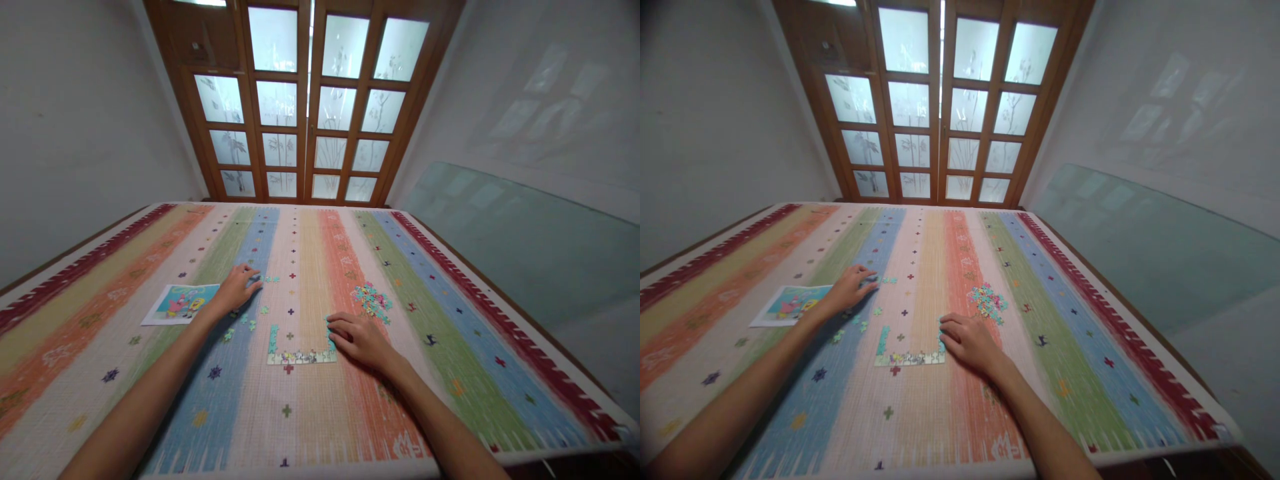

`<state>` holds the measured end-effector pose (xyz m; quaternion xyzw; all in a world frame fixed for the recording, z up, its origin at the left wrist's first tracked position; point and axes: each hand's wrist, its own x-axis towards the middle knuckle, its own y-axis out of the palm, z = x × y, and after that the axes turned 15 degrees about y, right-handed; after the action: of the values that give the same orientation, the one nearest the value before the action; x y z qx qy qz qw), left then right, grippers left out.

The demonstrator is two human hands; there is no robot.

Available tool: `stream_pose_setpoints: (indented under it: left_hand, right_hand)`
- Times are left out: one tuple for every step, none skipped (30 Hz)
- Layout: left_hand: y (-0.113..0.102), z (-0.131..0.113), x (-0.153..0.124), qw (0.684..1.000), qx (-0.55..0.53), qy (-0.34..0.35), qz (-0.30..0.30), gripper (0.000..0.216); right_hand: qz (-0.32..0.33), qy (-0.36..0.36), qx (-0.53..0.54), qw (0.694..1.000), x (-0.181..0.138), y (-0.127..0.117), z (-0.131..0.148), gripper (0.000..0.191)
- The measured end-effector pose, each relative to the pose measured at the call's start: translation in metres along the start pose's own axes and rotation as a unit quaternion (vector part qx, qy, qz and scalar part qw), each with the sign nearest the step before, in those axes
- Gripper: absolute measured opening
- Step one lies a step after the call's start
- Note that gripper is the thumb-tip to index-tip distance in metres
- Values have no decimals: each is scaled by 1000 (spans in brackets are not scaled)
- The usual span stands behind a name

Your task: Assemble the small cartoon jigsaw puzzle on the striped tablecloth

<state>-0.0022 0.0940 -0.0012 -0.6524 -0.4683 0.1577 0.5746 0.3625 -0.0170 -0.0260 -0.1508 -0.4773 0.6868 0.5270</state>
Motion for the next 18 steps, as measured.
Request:
stream_pose_setpoints:
  left_hand:
    - [4, 3, 4, 1000, 3, -3, -1, 34]
    - [8, 5, 7, 1000, 5, -6, 0, 32]
    - [11, 7, 9, 1000, 5, -7, 1, 30]
    - [13, 8, 10, 1000, 6, -7, 3, 27]
    - [15, 9, 11, 1000, 6, -7, 5, 26]
    - [15, 10, 11, 1000, 6, -7, 7, 24]
    - [16, 10, 10, 1000, 5, -6, 9, 23]
    - [16, 10, 10, 1000, 4, -5, 10, 22]
    - [15, 10, 9, 1000, 3, -4, 12, 21]
    - [15, 10, 8, 1000, 0, -2, 15, 20]
    - [14, 10, 7, 1000, -3, 0, 17, 19]
    - [13, 9, 5, 1000, -5, 2, 17, 19]
    - [13, 9, 4, 1000, -7, 3, 17, 19]
    - [12, 8, 3, 1000, -9, 3, 15, 21]
    - [12, 8, 3, 1000, -9, 3, 12, 23]
    - [12, 8, 2, 1000, -9, 2, 9, 25]
    - [11, 7, 2, 1000, -9, 0, 7, 27]
    - [11, 7, 2, 1000, -9, -1, 5, 28]
  right_hand:
    - [0, -1, -1, 1000, 0, 0, 0, 19]
    - [0, -2, -2, 1000, 0, 0, 0, 19]
    - [0, -2, -4, 1000, 0, 0, 0, 19]
    - [1, -2, -5, 1000, 0, 0, 0, 18]
    - [0, -2, -6, 1000, 0, 0, 0, 18]
    - [-1, -3, -7, 1000, 0, 0, 0, 18]
    - [-1, -4, -9, 1000, 0, 0, 0, 18]
    - [-2, -4, -11, 1000, 0, -1, 0, 18]
    - [-2, -4, -12, 1000, 0, -1, 1, 19]
    - [-1, -3, -13, 1000, 0, -1, 1, 19]
    - [0, -3, -14, 1000, 0, -1, 2, 19]
    - [0, -3, -16, 1000, 0, -1, 2, 19]
    - [1, -3, -17, 1000, 0, -1, 2, 19]
    - [2, -3, -19, 1000, 0, -1, 2, 19]
    - [2, -2, -19, 1000, 0, -1, 1, 19]
    - [3, -2, -19, 1000, -1, -1, 1, 19]
    - [3, -2, -18, 1000, -1, -1, 1, 19]
    - [3, -1, -16, 1000, -1, -1, 1, 19]
